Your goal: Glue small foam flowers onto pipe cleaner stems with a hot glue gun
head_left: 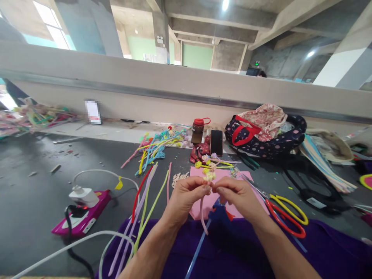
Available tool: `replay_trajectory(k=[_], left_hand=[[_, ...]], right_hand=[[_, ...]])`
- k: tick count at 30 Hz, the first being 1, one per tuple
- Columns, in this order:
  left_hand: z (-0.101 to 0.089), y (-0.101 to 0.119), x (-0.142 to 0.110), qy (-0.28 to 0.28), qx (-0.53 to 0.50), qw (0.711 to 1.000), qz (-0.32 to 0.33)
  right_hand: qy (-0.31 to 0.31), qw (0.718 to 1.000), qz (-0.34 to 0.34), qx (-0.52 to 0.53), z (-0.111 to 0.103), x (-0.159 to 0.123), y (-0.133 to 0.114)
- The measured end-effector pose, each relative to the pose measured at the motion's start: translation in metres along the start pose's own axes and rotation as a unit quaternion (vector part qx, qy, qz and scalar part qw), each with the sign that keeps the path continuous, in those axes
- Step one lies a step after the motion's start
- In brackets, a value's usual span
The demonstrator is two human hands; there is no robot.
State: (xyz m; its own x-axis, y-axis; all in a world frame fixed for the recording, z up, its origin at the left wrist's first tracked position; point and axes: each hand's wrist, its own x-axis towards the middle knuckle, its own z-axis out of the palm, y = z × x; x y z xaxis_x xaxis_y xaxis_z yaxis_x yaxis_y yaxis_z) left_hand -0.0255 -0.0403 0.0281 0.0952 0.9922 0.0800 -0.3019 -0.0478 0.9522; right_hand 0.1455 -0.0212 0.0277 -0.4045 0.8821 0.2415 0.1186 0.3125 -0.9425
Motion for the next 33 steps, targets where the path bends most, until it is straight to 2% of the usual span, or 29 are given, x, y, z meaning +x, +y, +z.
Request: replay_trajectory(k=[3,5,9,16,22,27,33], left_hand=[[0.002,0.001,0.000,-0.008,0.056,0.998,0.008],[0.003,0.001,0.000,-0.026,0.094,0.995,0.035],[0.004,0.000,0.001,-0.052,0.153,0.984,0.081],[0.003,-0.003,0.002,-0.075,0.167,0.979,0.087],[0.007,0.000,0.000,-0.076,0.167,0.980,0.075],[0.008,0.001,0.001,-0.072,0.166,0.980,0.077],[0.009,0.000,0.000,-0.070,0.172,0.979,0.077]], right_hand=[[0.084,0.996,-0.024,0.007,-0.018,0.001,-0.005],[0.097,0.994,-0.045,0.010,-0.025,0.001,-0.011],[0.069,0.994,-0.083,-0.002,-0.027,-0.001,-0.020],[0.062,0.991,-0.112,-0.047,-0.021,-0.003,-0.023],[0.064,0.990,-0.099,-0.078,-0.020,-0.003,-0.021],[0.091,0.990,-0.099,-0.044,-0.021,-0.005,-0.015],[0.050,0.993,-0.086,-0.063,-0.022,-0.007,-0.013]])
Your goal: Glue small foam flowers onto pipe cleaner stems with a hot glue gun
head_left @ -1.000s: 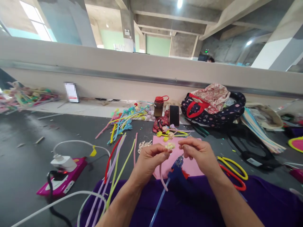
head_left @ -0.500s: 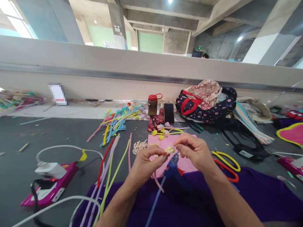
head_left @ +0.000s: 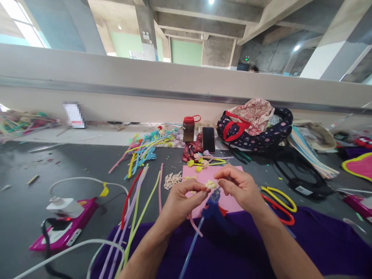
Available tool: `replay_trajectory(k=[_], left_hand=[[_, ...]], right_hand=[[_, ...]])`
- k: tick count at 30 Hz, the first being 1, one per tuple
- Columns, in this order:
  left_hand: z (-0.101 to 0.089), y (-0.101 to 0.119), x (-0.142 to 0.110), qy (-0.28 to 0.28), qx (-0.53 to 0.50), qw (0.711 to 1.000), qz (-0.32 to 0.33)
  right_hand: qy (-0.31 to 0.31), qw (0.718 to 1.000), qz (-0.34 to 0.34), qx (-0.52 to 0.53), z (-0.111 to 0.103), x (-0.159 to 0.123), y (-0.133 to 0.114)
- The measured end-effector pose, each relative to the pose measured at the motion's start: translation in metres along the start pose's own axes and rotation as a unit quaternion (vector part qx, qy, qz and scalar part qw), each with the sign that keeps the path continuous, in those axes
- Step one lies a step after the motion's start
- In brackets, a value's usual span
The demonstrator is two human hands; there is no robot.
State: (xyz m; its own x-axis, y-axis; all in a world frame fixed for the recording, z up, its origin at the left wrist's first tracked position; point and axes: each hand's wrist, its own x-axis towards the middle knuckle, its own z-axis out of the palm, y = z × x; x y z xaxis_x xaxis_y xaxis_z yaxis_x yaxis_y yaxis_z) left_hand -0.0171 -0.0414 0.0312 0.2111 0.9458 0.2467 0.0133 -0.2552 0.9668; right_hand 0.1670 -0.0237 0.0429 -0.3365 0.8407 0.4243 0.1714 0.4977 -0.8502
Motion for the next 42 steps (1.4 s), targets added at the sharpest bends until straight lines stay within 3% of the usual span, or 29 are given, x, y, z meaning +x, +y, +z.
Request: replay_trajectory(k=[6,14,20,24,29,32,35,37,42], left_hand=[[0.000,-0.001,0.000,-0.004,0.007,1.000,-0.004],[0.001,-0.003,0.001,0.001,-0.002,1.000,-0.015],[-0.014,-0.001,0.000,0.080,-0.173,0.979,-0.069],[-0.027,0.004,0.000,0.101,-0.271,0.955,-0.067],[-0.031,0.004,0.000,0.105,-0.264,0.952,-0.111],[-0.033,0.004,0.001,0.117,-0.268,0.949,-0.116],[-0.038,0.005,0.002,0.126,-0.289,0.943,-0.110],[-0.044,0.007,0.002,0.126,-0.313,0.936,-0.104],[-0.056,0.009,0.003,0.137,-0.374,0.913,-0.085]], right_hand=[[0.003,0.999,-0.008,-0.031,0.000,0.002,-0.003],[0.028,0.999,-0.015,0.019,-0.001,0.000,0.007],[0.054,0.995,0.042,0.066,-0.003,0.002,0.018],[0.029,0.997,0.074,0.020,-0.004,0.005,0.024],[-0.058,0.991,0.091,-0.085,0.001,0.015,0.029],[-0.123,0.964,0.028,-0.232,0.008,0.028,0.031],[-0.199,0.891,-0.014,-0.408,0.018,0.046,0.039],[-0.229,0.863,-0.014,-0.450,0.027,0.058,0.048],[-0.274,0.831,-0.023,-0.484,0.056,0.083,0.063]])
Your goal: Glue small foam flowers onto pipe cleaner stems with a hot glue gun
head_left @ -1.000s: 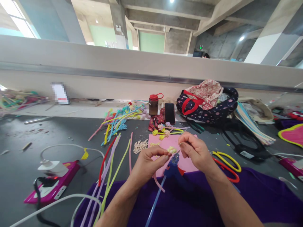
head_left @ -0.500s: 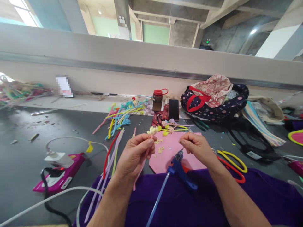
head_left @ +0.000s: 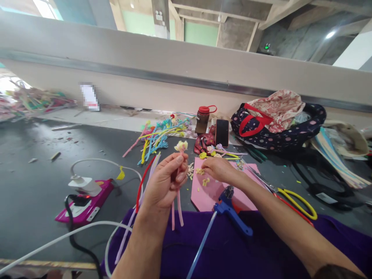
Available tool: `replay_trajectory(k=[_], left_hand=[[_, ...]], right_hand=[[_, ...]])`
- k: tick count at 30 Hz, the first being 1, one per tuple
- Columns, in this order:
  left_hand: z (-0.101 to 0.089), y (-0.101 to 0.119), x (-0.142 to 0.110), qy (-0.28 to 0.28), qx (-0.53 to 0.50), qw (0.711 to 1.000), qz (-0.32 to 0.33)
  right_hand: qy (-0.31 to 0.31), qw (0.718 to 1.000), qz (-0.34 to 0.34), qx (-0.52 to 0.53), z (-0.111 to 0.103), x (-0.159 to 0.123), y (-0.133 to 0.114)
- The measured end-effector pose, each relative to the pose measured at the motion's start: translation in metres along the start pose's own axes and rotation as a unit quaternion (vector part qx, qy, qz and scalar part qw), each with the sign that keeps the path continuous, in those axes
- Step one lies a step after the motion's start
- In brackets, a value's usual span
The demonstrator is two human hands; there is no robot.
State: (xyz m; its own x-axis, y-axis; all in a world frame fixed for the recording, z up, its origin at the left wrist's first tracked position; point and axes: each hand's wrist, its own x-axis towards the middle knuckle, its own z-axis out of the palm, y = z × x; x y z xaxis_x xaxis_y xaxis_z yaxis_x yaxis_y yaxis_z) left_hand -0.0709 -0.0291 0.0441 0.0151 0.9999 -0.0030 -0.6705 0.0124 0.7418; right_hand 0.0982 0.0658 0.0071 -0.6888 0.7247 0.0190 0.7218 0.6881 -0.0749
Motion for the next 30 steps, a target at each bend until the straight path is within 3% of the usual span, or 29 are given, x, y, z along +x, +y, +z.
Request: replay_trajectory(k=[10,15,18,22,27,30], left_hand=[[-0.004,-0.002,0.003,0.009,-0.008,0.999,0.029],[-0.002,-0.003,0.002,0.017,-0.002,1.000,0.018],[-0.003,-0.006,0.004,0.019,-0.005,1.000,0.011],[-0.006,-0.012,0.008,0.017,-0.005,1.000,-0.007],[-0.001,-0.025,0.010,0.005,0.011,0.998,-0.060],[0.005,-0.034,0.009,-0.009,0.020,0.996,-0.082]], right_hand=[[-0.052,0.995,-0.028,-0.078,0.016,0.058,-0.016],[-0.039,0.998,-0.024,-0.051,0.025,0.072,-0.018],[-0.008,1.000,-0.014,-0.014,0.019,0.074,-0.018],[0.065,0.997,0.011,0.050,0.001,0.052,-0.016],[0.144,0.978,0.028,0.146,-0.018,-0.019,-0.013],[0.210,0.907,0.050,0.362,-0.022,-0.056,-0.015]])
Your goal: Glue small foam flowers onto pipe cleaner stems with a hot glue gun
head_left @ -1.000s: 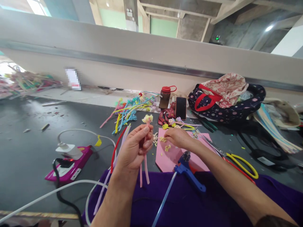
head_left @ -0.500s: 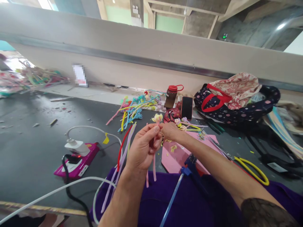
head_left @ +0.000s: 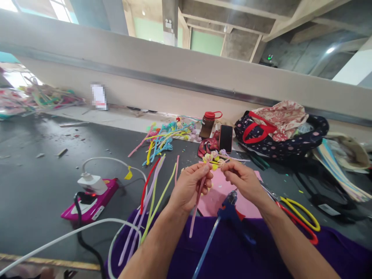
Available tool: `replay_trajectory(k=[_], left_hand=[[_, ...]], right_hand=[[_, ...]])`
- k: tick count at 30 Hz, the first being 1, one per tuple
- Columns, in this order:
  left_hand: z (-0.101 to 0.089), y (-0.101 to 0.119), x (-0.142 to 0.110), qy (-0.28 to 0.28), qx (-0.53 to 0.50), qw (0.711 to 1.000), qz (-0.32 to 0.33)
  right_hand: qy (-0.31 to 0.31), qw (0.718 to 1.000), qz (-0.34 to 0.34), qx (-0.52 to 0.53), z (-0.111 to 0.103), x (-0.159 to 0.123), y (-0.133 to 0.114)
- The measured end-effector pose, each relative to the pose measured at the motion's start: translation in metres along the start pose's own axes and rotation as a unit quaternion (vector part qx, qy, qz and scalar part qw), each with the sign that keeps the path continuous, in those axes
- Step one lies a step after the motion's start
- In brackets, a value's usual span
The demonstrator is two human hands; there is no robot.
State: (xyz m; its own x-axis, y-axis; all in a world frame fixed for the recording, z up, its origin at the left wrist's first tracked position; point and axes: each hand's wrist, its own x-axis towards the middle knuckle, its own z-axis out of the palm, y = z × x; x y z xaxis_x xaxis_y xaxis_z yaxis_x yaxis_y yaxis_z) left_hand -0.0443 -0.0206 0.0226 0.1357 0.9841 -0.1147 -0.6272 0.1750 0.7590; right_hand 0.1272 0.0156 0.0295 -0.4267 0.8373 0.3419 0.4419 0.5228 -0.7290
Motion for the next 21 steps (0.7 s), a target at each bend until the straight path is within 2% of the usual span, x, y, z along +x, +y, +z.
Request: replay_trajectory(k=[3,6,11,14,21], left_hand=[[0.005,-0.008,0.001,-0.004,0.013,1.000,-0.015],[0.007,-0.015,0.003,-0.005,0.021,1.000,-0.020],[0.008,-0.024,0.008,0.016,0.009,0.999,-0.032],[0.010,-0.029,0.009,0.014,0.009,0.999,-0.038],[0.011,-0.035,0.010,0.009,0.015,0.999,-0.028]], right_hand=[[0.033,0.996,-0.006,0.077,-0.006,-0.016,-0.007],[0.058,0.994,-0.023,0.091,-0.001,-0.020,-0.010],[0.120,0.987,0.016,0.109,0.014,-0.023,-0.006],[0.154,0.982,0.017,0.106,0.020,-0.023,-0.004],[0.162,0.979,0.017,0.120,0.025,-0.021,-0.002]])
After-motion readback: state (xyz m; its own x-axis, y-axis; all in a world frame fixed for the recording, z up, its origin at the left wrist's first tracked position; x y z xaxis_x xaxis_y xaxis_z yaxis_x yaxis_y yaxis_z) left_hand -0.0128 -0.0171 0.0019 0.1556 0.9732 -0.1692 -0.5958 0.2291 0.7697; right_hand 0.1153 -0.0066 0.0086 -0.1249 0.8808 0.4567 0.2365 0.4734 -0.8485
